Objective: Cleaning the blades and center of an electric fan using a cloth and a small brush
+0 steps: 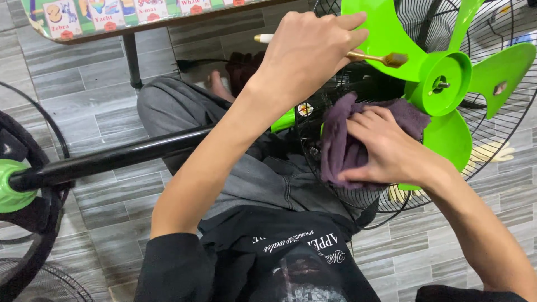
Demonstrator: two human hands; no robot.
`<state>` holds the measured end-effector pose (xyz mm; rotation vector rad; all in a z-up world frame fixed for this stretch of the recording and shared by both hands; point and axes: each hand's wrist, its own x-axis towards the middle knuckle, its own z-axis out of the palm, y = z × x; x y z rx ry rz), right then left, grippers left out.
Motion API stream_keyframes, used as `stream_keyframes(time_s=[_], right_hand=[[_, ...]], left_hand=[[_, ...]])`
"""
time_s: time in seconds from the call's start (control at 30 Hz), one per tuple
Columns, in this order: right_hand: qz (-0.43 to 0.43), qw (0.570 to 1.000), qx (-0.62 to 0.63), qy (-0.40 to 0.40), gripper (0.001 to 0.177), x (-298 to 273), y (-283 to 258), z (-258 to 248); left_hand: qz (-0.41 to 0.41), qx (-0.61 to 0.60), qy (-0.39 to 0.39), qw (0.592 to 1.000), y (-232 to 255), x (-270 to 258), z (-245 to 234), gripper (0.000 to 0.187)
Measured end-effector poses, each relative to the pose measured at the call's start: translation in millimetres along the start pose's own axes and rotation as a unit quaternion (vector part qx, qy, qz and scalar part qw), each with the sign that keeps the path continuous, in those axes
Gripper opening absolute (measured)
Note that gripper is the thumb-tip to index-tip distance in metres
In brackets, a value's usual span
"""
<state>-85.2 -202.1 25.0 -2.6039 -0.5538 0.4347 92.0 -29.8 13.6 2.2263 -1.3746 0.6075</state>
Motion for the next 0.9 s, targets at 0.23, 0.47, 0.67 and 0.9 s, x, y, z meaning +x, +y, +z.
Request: stream_keyframes(time_s=[0.23, 0.47, 0.67, 0.9], right_hand=[[0.004, 0.998, -0.049, 0.042, 0.085, 1.7, 2.6, 9.7], [0.003, 0.98, -0.053, 0.191, 0.023, 12.2, 22.2, 34.0], [-0.003, 0.99, -0.067, 0.124, 0.071, -23.7, -3.2, 30.9], [-0.007, 0.981, -0.104, 0.163, 0.1, -24.7, -1.9, 35.3]], left_hand=[[0.007, -0.002, 0.0, 1.0, 1.2, 2.6, -0.6, 0.018], [-0.005, -0.002, -0.002, 1.0, 3.3, 0.8, -5.7, 0.02], [-0.018, -0.026, -0.025, 0.999, 4.8, -2.4, -11.7, 0.019], [0.0, -0.002, -0.025, 1.0, 4.1, -7.7, -2.7, 0.026]])
